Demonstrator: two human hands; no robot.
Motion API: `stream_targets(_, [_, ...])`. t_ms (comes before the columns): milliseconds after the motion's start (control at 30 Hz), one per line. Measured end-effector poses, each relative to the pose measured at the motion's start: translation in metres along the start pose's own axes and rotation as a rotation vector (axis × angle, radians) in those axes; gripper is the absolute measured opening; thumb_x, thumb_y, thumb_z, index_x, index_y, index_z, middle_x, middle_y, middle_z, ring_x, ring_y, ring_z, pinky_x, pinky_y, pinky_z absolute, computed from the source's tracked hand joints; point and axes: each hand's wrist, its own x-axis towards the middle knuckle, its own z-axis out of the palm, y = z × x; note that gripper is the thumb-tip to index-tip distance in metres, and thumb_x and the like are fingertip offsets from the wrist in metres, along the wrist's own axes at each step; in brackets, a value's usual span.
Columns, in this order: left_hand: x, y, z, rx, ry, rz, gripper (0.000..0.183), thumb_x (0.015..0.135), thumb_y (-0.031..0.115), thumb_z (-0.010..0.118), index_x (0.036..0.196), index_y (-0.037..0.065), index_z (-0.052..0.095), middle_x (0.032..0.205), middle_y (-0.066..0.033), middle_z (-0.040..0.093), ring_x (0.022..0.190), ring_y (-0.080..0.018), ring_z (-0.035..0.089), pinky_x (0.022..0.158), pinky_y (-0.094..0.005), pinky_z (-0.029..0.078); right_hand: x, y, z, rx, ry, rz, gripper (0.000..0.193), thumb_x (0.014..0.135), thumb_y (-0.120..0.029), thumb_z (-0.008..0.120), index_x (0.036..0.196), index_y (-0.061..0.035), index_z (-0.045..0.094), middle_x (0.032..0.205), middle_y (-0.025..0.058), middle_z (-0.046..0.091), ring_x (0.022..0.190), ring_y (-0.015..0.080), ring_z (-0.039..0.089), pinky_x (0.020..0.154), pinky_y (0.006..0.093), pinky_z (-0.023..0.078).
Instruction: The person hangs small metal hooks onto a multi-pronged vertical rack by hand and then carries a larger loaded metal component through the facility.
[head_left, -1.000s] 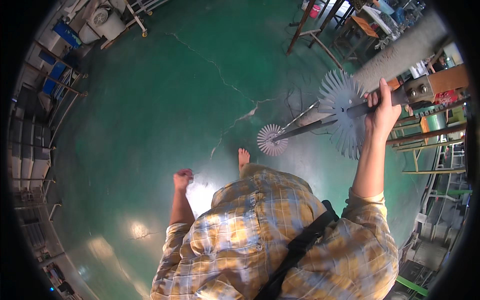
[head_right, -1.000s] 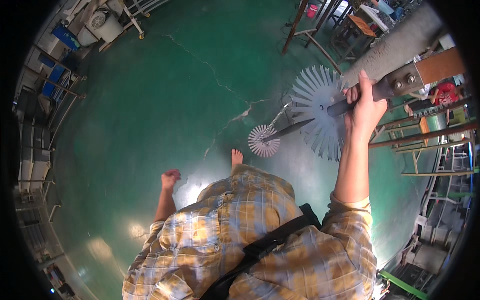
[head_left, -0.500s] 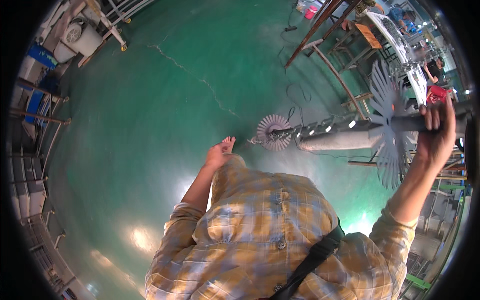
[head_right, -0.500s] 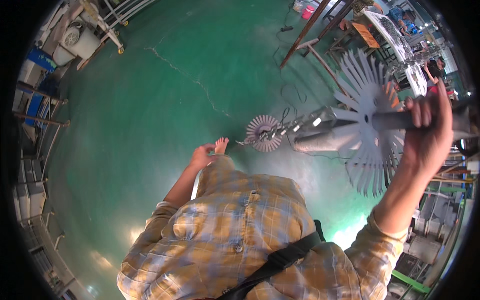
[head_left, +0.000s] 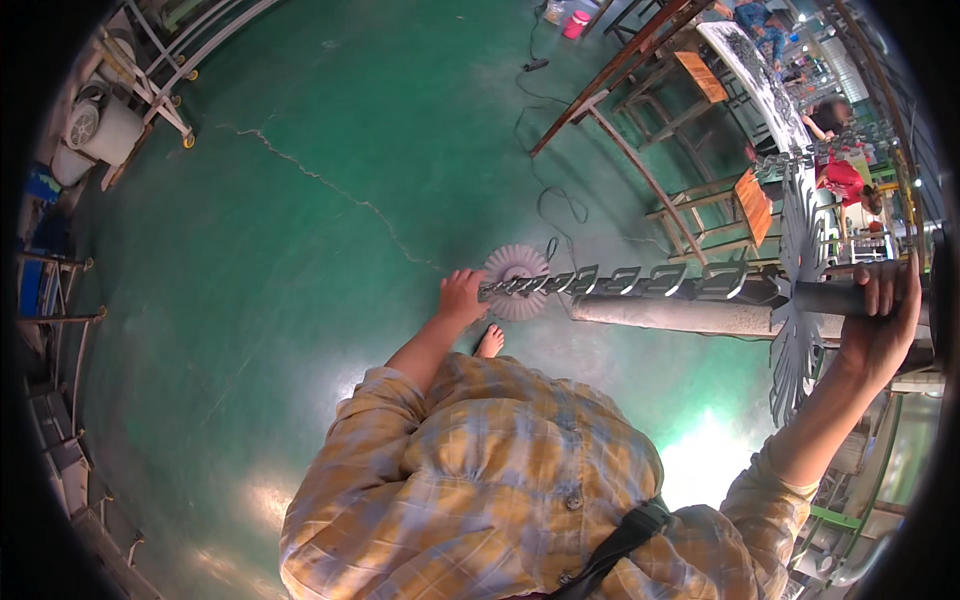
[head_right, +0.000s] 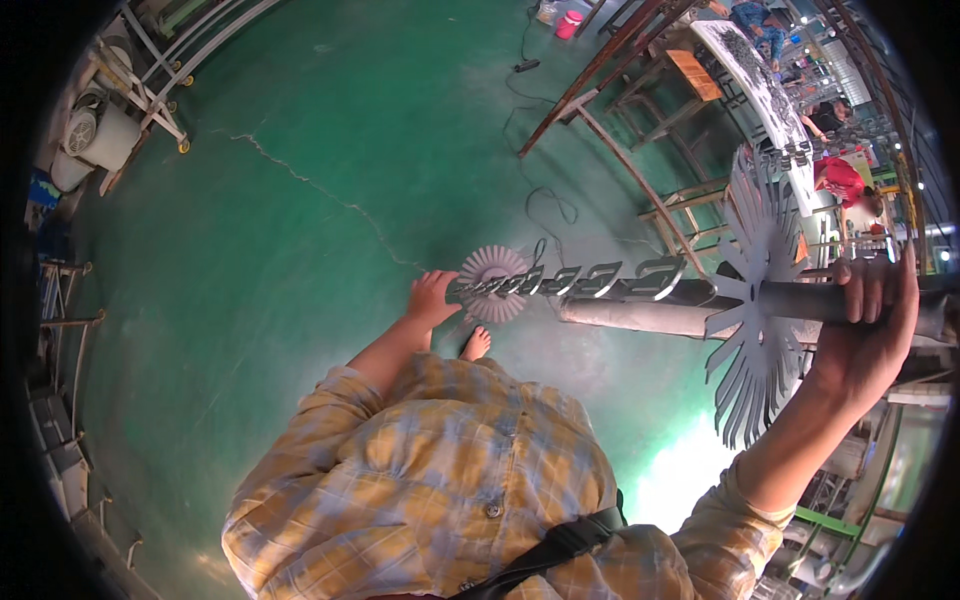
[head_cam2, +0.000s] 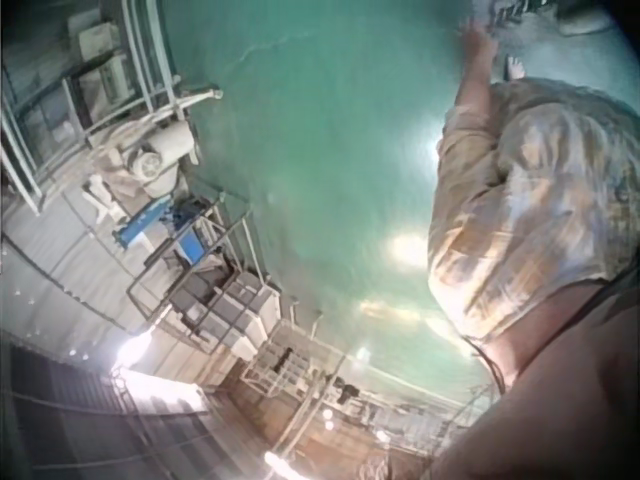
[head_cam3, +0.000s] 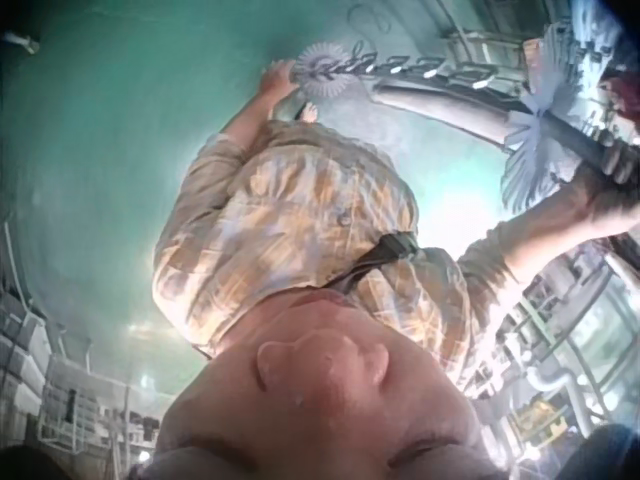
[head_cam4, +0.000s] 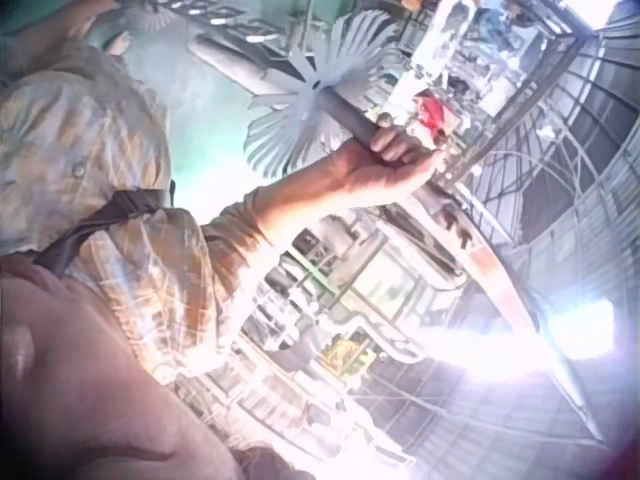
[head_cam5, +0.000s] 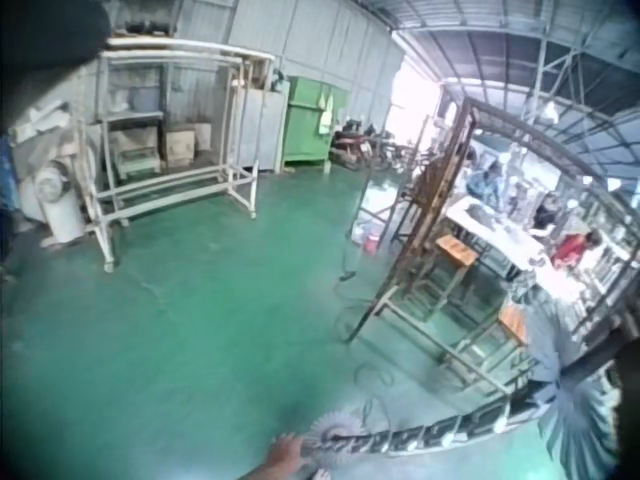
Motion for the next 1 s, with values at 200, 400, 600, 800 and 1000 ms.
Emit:
stream_targets(200, [0.017,0.034,-0.017,-0.127,0.131,0.228,0.048,0.055,0.024,0.072,0.099,0.016,0.054,0.095,-0.0028,0.054,0.095,-0.0224,0.048,0.08,-0.0397,0.034,0.013,0.016,0.006,0.021,-0.083,0.007,0.02,0.089,-0.015,0.041,0.071,-0.0066,0.045,0.054,-0.0025,0.026,0.047,0.0082,0.026,0.062,0.0272,0.034])
stream_targets(400, [0.032,0.04,0.005,-0.108,0.16,0.312,0.035,0.055,0.022,0.07,0.087,0.016,0.058,0.087,-0.0006,0.057,0.088,-0.0207,0.05,0.081,-0.0376,0.035,0.023,0.028,0.016,0.004,-0.065,0.021,0.022,0.088,-0.015,0.042,0.068,-0.0069,0.043,0.054,-0.0025,0.025,0.046,0.0084,0.026,0.061,0.0266,0.034])
stream_targets(600, [0.038,0.049,0.002,-0.174,0.069,0.279,0.039,0.055,0.022,0.07,0.092,0.015,0.058,0.09,-0.0019,0.057,0.09,-0.0217,0.05,0.081,-0.0379,0.034,0.027,0.04,0.017,-0.023,-0.06,0.004,0.021,0.089,-0.015,0.041,0.07,-0.0058,0.045,0.054,-0.0023,0.025,0.047,0.0082,0.026,0.06,0.0269,0.034])
stream_targets(800, [0.042,0.094,-0.048,-0.32,0.087,0.447,0.041,0.058,0.023,0.07,0.096,0.015,0.056,0.095,-0.0021,0.055,0.092,-0.0203,0.049,0.08,-0.0369,0.034,0.027,0.045,0.008,-0.012,-0.07,-0.009,0.019,0.089,-0.016,0.041,0.076,-0.004,0.048,0.055,-0.0021,0.027,0.049,0.0085,0.027,0.06,0.0272,0.034])
stream_targets(1000, [0.056,0.088,-0.038,-0.251,0.073,0.544,0.035,0.06,0.025,0.069,0.091,0.013,0.057,0.095,-0.0017,0.055,0.091,-0.0206,0.049,0.08,-0.0359,0.034,0.029,0.057,0.018,-0.044,-0.031,-0.013,0.023,0.088,-0.017,0.041,0.069,-0.0051,0.045,0.054,-0.0015,0.025,0.048,0.009,0.027,0.059,0.0281,0.033])
